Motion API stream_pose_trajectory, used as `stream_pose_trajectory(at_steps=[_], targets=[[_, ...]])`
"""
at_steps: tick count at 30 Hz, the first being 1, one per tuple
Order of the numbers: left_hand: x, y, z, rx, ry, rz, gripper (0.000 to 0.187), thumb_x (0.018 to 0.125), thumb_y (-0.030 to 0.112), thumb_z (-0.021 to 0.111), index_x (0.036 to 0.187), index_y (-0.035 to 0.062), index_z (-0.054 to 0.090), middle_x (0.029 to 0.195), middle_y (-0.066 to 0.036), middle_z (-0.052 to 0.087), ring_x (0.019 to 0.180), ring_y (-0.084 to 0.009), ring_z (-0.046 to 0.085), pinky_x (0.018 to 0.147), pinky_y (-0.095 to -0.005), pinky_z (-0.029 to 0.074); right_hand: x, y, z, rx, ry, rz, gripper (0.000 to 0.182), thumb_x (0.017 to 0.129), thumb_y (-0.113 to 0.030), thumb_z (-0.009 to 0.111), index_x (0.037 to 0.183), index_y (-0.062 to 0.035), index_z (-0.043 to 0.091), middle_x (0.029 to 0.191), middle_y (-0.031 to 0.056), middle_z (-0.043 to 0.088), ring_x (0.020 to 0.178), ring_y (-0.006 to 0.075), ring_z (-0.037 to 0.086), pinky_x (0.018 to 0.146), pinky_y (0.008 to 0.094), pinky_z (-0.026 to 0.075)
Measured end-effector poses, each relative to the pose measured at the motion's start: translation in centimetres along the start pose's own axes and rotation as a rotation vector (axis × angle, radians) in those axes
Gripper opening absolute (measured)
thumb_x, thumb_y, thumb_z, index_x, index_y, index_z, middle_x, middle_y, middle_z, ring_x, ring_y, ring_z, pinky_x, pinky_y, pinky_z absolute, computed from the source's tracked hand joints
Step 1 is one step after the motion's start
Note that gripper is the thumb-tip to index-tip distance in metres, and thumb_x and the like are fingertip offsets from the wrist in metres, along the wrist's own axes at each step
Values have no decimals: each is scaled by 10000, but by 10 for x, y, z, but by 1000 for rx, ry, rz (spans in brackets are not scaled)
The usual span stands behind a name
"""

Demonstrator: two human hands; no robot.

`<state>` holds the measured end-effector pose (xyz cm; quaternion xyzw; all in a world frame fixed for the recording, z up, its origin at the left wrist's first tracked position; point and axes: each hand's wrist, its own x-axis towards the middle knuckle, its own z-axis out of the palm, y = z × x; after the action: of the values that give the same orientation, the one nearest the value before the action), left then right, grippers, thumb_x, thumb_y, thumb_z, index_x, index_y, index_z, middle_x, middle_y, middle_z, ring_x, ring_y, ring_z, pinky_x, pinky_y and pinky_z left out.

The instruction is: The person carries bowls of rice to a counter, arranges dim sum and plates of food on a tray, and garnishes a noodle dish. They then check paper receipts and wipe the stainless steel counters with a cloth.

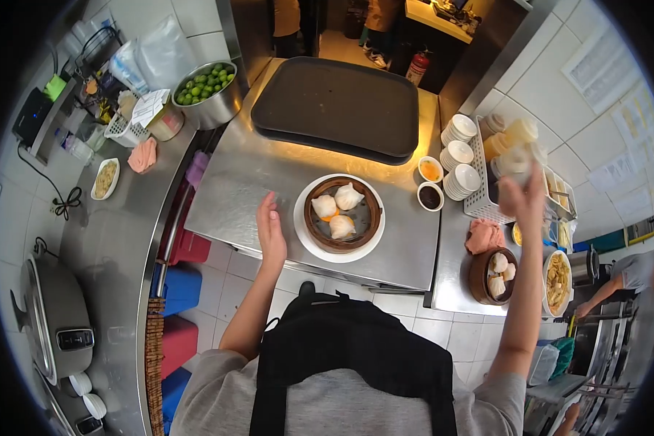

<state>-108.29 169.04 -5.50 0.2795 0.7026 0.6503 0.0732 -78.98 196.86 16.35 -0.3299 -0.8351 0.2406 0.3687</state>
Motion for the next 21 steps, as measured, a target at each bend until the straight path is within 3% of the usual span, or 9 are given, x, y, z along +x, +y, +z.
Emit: stream_pose_trajectory(at_steps=[1,3,5,8,11,14,18,21], targets=[[-2,-6,0,42,12,52,465,951,364,300,1273,47,411,1265,-157,409,1040,-255,477,924,-350,364,-6,-6,19,-177,-156,-32,454,731,-172,703,1094,-13,482,976,150,580,887,269,574,770,358,461],[-5,-6,0,51,-12,100,435,947,316,304,1268,44,414,1259,-157,414,1014,-254,480,913,-354,370,-22,-38,54,-360,-432,-182,509,709,-227,717,1105,-15,479,997,194,573,926,357,562,781,409,464],[-4,-6,0,74,-27,133,399,931,243,310,1254,38,422,1240,-158,426,966,-252,480,888,-358,383,-39,-41,93,-506,-593,-385,526,655,-324,739,1030,-32,514,904,143,590,888,291,580,757,368,478],[-1,-5,-3,61,-56,149,402,932,254,313,1252,36,423,1239,-158,426,969,-255,478,886,-355,383,-52,-66,125,-610,-728,-536,483,627,-356,746,951,-60,543,858,96,592,854,231,587,730,335,484],[-2,-2,-5,33,-73,164,419,939,286,308,1248,25,421,1237,-166,423,966,-260,476,880,-359,384,-47,-72,141,-688,-771,-640,480,593,-357,755,930,-82,550,808,51,569,809,215,578,656,342,476],[-1,-3,-7,27,-85,183,435,943,311,306,1247,20,417,1234,-173,421,964,-265,475,881,-362,381,-30,-80,146,-733,-737,-578,460,581,-358,761,888,-79,562,786,37,576,801,201,584,638,329,481],[0,-5,-8,14,-107,206,448,943,328,305,1248,18,413,1231,-178,419,965,-271,474,883,-366,377,-12,-81,159,-897,-800,-494,453,599,-361,760,890,-58,592,843,68,621,829,199,609,671,305,505],[0,-3,-8,5,-112,193,453,942,332,307,1251,17,410,1232,-175,420,969,-267,472,887,-368,374,-17,-95,164,-850,-736,-536,465,604,-364,757,908,-51,596,833,69,631,830,201,616,663,305,507]])
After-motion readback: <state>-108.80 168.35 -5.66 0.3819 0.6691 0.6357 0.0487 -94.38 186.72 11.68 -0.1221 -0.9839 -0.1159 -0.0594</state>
